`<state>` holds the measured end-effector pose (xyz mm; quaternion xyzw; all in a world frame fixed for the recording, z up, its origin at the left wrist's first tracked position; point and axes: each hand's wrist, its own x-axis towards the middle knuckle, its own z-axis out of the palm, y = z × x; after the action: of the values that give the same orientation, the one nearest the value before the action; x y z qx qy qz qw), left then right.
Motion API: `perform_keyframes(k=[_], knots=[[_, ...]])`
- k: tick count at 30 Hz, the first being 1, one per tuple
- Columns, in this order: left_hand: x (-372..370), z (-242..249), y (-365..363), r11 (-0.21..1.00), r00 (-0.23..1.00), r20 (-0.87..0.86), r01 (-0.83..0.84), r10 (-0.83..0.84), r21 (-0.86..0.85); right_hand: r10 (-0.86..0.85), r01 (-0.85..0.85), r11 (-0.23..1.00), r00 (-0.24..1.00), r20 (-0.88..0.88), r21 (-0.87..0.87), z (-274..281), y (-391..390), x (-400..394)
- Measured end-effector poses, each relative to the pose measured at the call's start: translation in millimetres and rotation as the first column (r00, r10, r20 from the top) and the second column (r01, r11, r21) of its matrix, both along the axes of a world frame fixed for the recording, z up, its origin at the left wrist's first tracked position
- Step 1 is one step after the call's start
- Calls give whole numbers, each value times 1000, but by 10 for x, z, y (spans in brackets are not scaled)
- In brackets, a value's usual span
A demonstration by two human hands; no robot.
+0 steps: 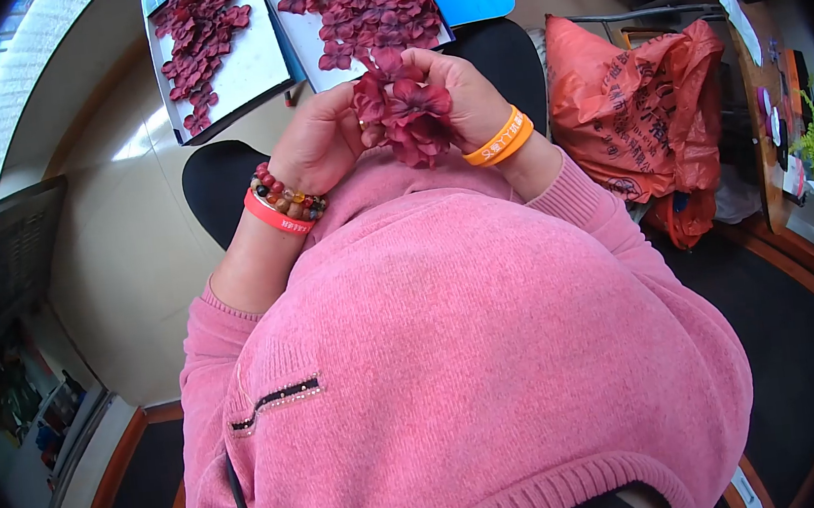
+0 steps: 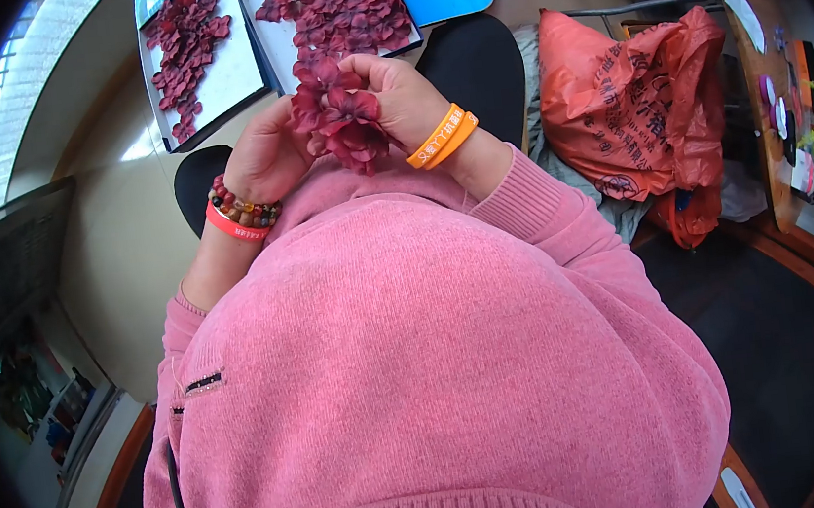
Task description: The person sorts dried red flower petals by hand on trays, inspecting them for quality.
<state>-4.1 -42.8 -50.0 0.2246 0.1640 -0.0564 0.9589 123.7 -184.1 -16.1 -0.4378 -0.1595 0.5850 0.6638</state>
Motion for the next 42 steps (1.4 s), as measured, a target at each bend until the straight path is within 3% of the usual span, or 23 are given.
perform_keyframes(k=[3, 6, 9, 12, 13, 14, 15, 17, 19, 20, 24, 28, 30, 32, 33, 35, 36, 38, 42], knots=[[4, 85, -45, 996, 995, -79, -56, 61, 67, -5, 0, 999, 993, -115, -48, 16, 18, 18], [-10, 122, -31, 987, 986, -134, -84, 103, 138, 57, -62, 990, 998, -38, -126, -32, 26, 33], [-37, 159, -10, 973, 978, -148, -113, 144, 200, -67, 79, 992, 989, 129, -97, -15, 104, -59], [-78, 152, 56, 943, 986, -16, -154, 166, 296, 71, -73, 997, 982, -176, -4, -140, 60, 118], [-88, 169, 76, 928, 985, 52, -172, 164, 330, 92, -55, 989, 956, -279, 139, -187, 63, 129], [-74, 196, 31, 872, 959, 11, -261, 282, 414, 128, -21, 961, 917, -377, 275, -229, 62, 133], [-74, 201, 11, 821, 954, 50, -282, 297, 497, 176, 28, 916, 868, -464, 399, -289, 64, 142], [-79, 198, -16, 694, 941, 126, -319, 315, 646, 155, 75, 920, 831, -534, 384, -426, 101, 181], [-78, 207, -77, 548, 933, 247, -355, 263, 758, -42, 162, 971, 839, -543, 175, -436, 94, 214], [-80, 215, -115, 468, 927, 300, -373, 225, 801, -5, 203, 966, 637, -771, 162, -492, 94, 236], [-54, 427, -195, 100, 917, 384, -394, 104, 914, -187, 268, 962, 768, -613, 43, -318, 149, 145], [48, 286, -254, -119, 911, 408, -400, 62, 909, -332, 337, 938, 816, -473, -78, -309, 191, 74], [61, 188, -251, 252, 917, 325, -379, 231, 890, -433, 408, 900, 813, -390, -150, -95, 273, -59], [57, 166, -200, 560, 889, 225, -430, 398, 708, -371, 376, 923, 815, -446, -81, -70, 246, -50], [45, 178, -137, 615, 902, 151, -389, 404, 685, -358, 366, 928, 833, -423, -64, -54, 224, -54], [29, 226, -107, 809, 894, 38, -421, 445, 410, -278, 289, 957, 901, -333, -17, -12, 171, -57], [13, 171, -69, 853, 908, 41, -405, 416, 330, -239, 250, 968, 928, -284, 1, 0, 141, -62], [-12, 3, 9, 919, 932, 53, -362, 358, 157, -298, 298, 954, 954, 12, 31, 7, 111, -82], [-19, -7, 24, 951, 952, 80, -300, 294, 76, -388, 370, 920, 824, 412, 128, 46, 89, -96]])
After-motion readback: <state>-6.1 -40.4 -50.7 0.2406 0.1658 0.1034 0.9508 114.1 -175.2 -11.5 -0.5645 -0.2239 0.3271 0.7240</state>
